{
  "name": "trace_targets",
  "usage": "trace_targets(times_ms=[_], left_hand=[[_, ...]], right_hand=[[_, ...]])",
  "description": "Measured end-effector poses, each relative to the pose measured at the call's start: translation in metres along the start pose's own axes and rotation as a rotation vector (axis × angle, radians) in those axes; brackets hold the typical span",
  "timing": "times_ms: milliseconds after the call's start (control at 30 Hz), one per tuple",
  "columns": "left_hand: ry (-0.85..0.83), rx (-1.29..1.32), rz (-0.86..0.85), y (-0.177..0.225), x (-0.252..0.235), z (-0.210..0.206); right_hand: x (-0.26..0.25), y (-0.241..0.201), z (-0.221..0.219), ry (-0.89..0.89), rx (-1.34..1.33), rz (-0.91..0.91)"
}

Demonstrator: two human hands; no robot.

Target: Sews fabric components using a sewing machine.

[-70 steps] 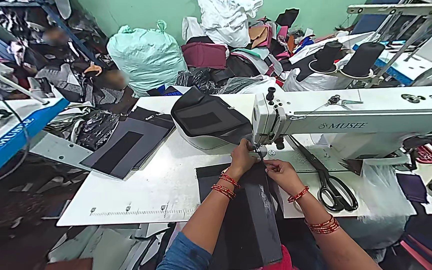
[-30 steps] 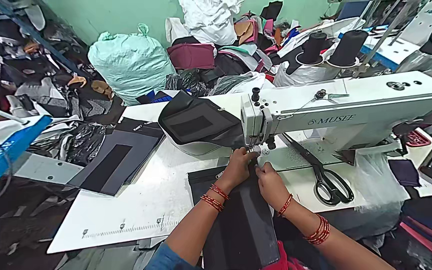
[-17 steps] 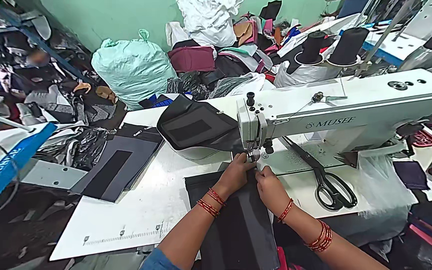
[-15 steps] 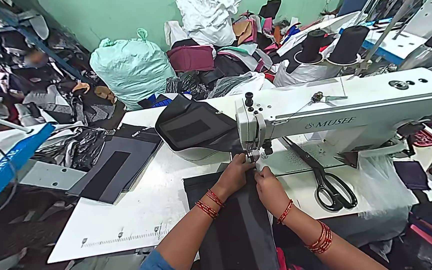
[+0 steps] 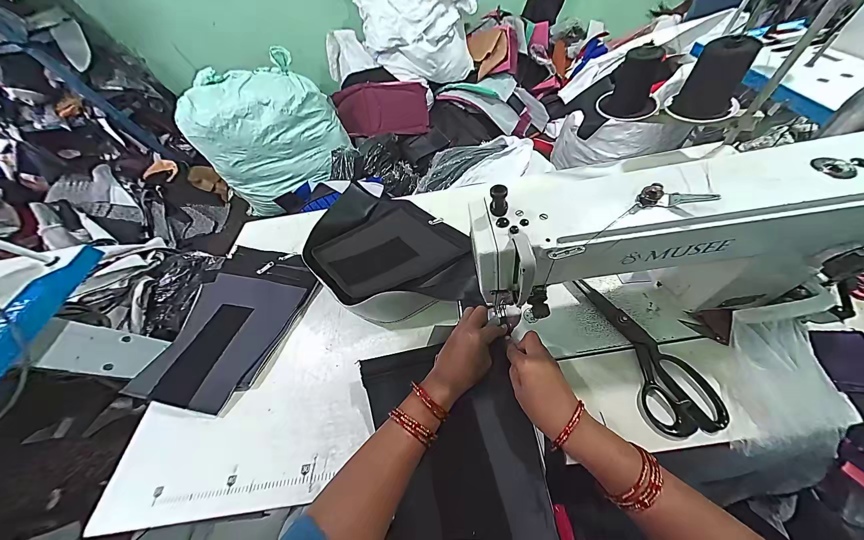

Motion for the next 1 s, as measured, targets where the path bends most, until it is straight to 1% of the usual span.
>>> trace_targets(times_ms=[133,300,367,533,667,733,867,1000], left_hand=[[-0.007,0.007,0.012,-0.006,-0.007,0.001],[0.002,0.037,0.050,-0.010,-0.009,0.002],[0.022,0.062,0.049,-0.010,-0.009,0.003],[0.068,0.066,0.022,-0.009,-0.008,0.006],[0.064,0.074,0.023,-0.010,-0.008,0.005],[0.067,0.088,0.027,-0.011,-0.008,0.006],[0.030,0.121,0.077,-0.015,-0.013,0.006],[-0.011,0.127,0.115,-0.019,-0.019,0.007]], right_hand=[[-0.010,0.000,-0.003,-0.115,-0.008,-0.056],[-0.012,0.001,-0.002,-0.087,-0.019,-0.075],[-0.011,0.001,-0.001,-0.044,-0.028,-0.060],[-0.011,0.000,0.000,-0.026,-0.020,-0.055],[-0.011,0.000,0.000,-0.009,-0.017,-0.043],[-0.012,0.000,0.000,-0.029,-0.014,-0.049],[-0.018,-0.001,0.000,-0.141,-0.014,-0.085],[-0.024,-0.001,0.000,-0.150,-0.009,-0.078]])
Point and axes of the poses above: each hand's wrist, its own x-axis away from the middle knuckle, its own z-axis out of the back of the hand, y = z × x, the point moved 9 cm from there along -x, towards the middle knuckle, and after that the axes turned 3 degrees about x, right-handed, at the moved point
